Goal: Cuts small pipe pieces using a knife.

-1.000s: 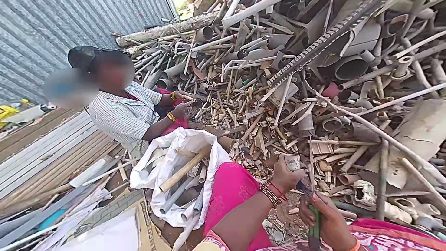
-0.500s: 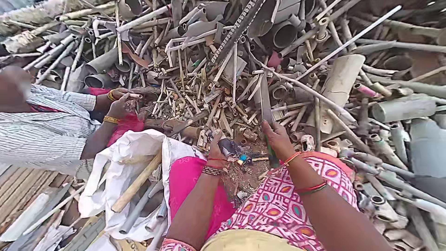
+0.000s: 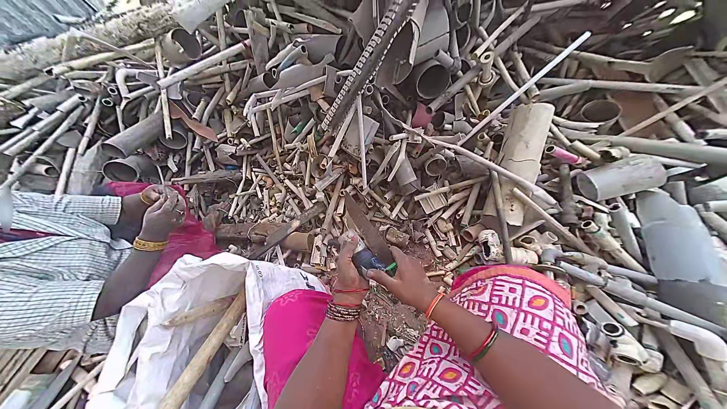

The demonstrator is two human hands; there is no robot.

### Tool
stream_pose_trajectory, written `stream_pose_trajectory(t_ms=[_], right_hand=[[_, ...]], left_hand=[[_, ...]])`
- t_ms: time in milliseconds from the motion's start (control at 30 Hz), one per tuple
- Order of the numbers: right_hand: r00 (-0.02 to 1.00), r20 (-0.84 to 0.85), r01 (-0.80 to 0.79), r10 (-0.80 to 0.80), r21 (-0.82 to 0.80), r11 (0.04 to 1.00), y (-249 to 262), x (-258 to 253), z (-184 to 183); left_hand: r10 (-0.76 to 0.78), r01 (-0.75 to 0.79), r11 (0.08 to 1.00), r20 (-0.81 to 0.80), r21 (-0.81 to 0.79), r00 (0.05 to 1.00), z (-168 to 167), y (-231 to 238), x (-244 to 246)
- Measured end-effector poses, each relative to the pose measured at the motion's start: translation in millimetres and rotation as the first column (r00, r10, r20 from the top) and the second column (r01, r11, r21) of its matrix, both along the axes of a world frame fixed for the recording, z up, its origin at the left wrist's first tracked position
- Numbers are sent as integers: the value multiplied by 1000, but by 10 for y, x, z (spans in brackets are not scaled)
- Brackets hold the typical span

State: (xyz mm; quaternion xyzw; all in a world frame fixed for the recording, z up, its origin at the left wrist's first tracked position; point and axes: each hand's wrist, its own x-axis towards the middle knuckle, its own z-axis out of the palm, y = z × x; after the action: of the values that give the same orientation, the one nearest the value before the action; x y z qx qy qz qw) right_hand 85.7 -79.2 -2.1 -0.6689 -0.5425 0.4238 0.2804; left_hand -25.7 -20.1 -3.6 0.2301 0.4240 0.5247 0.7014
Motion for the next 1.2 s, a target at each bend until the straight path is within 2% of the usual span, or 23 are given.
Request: stream_pose_trajectory(t_ms=[67, 100, 133, 167, 233, 300, 500, 600, 667, 700, 733, 767, 800, 867, 900, 967, 1000, 1067, 1133, 1200], right_hand=[[992, -110, 63, -63, -5, 998, 30, -78, -85], [968, -228, 102, -102, -12, 995, 37, -135, -132], [908, -393, 139, -145, -42, 989, 40, -197, -170], [800, -569, 166, -190, -94, 982, 31, -256, -183], [604, -763, 173, -230, -156, 972, 6, -315, -161], [529, -818, 186, -227, -149, 971, 16, -336, -127], [555, -813, 191, -175, -80, 978, 54, -309, -134], [535, -829, 176, -165, -82, 981, 114, -340, -137], [454, -891, 117, -12, 46, 992, 107, -388, -53], [393, -912, 117, 115, 174, 978, 105, -416, 51], [339, -921, 168, 192, 260, 951, 142, -379, 200], [287, -941, 277, 179, 260, 925, 195, -293, 320], [233, -968, 415, 88, 181, 892, 267, -188, 390], [183, -962, 626, -204, -46, 779, 440, 72, 415], [205, -919, 668, -337, -120, 734, 501, 204, 380], [372, -805, 649, -462, -131, 749, 525, 374, 289], [479, -751, 606, -455, -93, 790, 508, 412, 260], [642, -670, 484, -372, -22, 875, 463, 476, 287], [701, -635, 384, -325, -49, 922, 352, 488, 331], [668, -655, 341, -352, -150, 928, 215, 461, 380]], left_hand=[[75, -58, 994, -190, 96, 979, -103, 18, -5], [112, -62, 984, -310, 167, 944, -162, 32, -31], [150, -67, 975, -408, 210, 901, -194, 48, -51], [171, -72, 972, -467, 222, 868, -210, 66, -70], [162, -48, 973, -517, 226, 841, -194, 110, -99], [131, -13, 976, -540, 217, 831, -142, 172, -111], [69, 71, 977, -612, 202, 787, -194, 306, -80], [93, 154, 958, -767, 243, 635, -205, 359, -104], [230, 190, 922, -869, 339, 437, -382, 352, -133], [235, 200, 928, -909, 315, 344, -481, 322, -158], [-83, 244, 970, -938, 2, 337, -282, 272, -141], [-307, 243, 944, -862, -223, 402, -206, 261, -90], [-334, 208, 942, -797, -263, 503, -295, 252, -52], [-212, 160, 977, -732, -141, 648, -641, 374, -50], [-130, 134, 990, -702, -50, 700, -707, 440, -43], [-29, 74, 996, -581, 54, 813, -531, 455, 1], [-24, 55, 997, -472, 54, 881, -410, 439, 5], [-4, 10, 1000, -292, 20, 956, -218, 437, 50], [6, -18, 998, -213, -52, 977, -125, 412, 76], [4, -21, 996, -176, -92, 984, -65, 357, 73]])
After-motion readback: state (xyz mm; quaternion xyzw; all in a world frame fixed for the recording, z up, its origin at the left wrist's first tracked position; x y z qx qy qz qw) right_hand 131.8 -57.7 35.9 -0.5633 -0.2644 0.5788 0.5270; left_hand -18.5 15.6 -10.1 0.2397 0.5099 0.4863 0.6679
